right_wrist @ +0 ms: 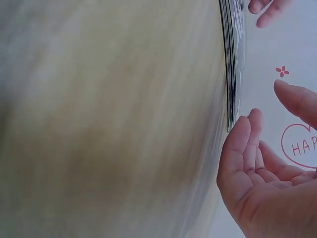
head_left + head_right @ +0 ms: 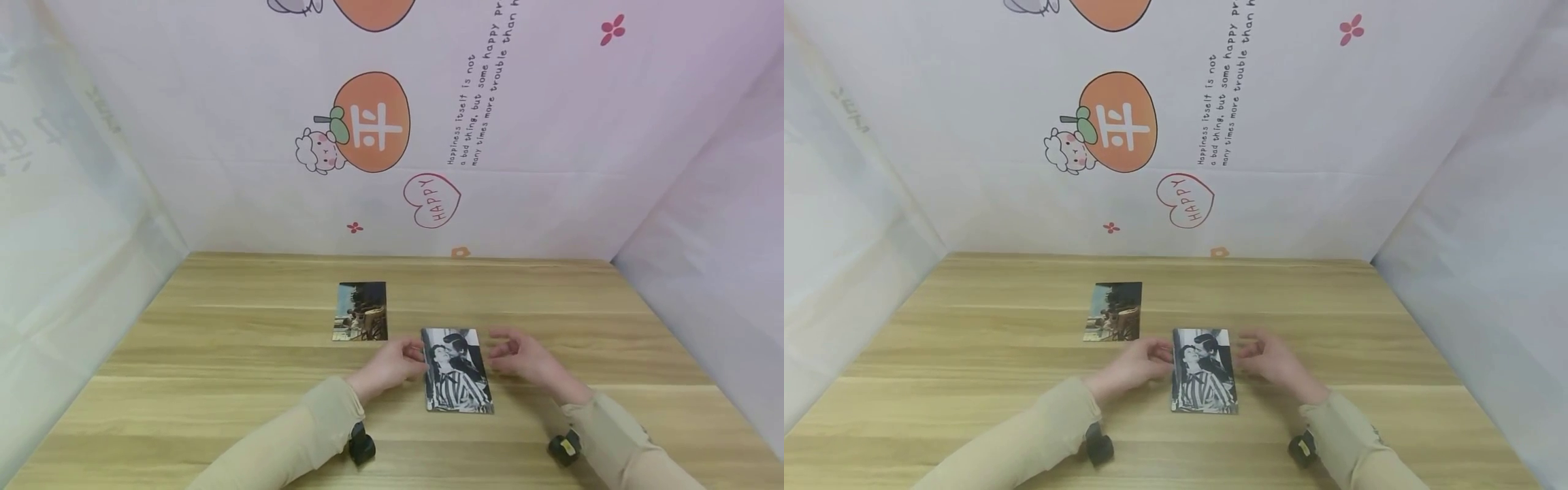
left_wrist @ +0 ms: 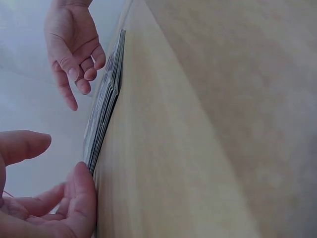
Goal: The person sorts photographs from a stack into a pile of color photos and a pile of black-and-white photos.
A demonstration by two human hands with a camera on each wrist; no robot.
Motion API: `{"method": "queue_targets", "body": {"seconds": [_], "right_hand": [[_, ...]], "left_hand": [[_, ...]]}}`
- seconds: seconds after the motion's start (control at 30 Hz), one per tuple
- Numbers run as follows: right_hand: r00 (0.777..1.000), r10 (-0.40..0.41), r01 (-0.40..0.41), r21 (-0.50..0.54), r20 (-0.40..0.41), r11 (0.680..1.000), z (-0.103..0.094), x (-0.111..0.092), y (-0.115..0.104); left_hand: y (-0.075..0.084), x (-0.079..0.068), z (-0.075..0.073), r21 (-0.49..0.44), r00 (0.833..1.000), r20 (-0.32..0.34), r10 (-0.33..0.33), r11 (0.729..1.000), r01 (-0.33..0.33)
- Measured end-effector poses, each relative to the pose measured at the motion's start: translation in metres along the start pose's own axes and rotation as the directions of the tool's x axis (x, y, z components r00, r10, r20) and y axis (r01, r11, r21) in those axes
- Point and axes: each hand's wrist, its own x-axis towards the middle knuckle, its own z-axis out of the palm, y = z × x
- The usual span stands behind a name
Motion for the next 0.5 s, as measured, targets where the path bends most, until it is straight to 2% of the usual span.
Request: {"method": "queue_targets", "body": {"seconds": [0.33, 0.5], "right_hand": [[0.999, 0.039, -0.039, 0.008, 0.034, 0.999, 0.0058, 0.0011, -0.0012], [0.997, 0.065, -0.063, -0.052, 0.031, 0.997, 0.0063, 0.0004, -0.0027]], "left_hand": [[-0.0008, 0.0035, 0.0002, 0.029, 0.999, 0.027, 0.027, 0.999, -0.028], [-0.0045, 0.0072, 0.0008, 0.048, 0.997, 0.05, 0.062, 0.997, -0.064]]}}
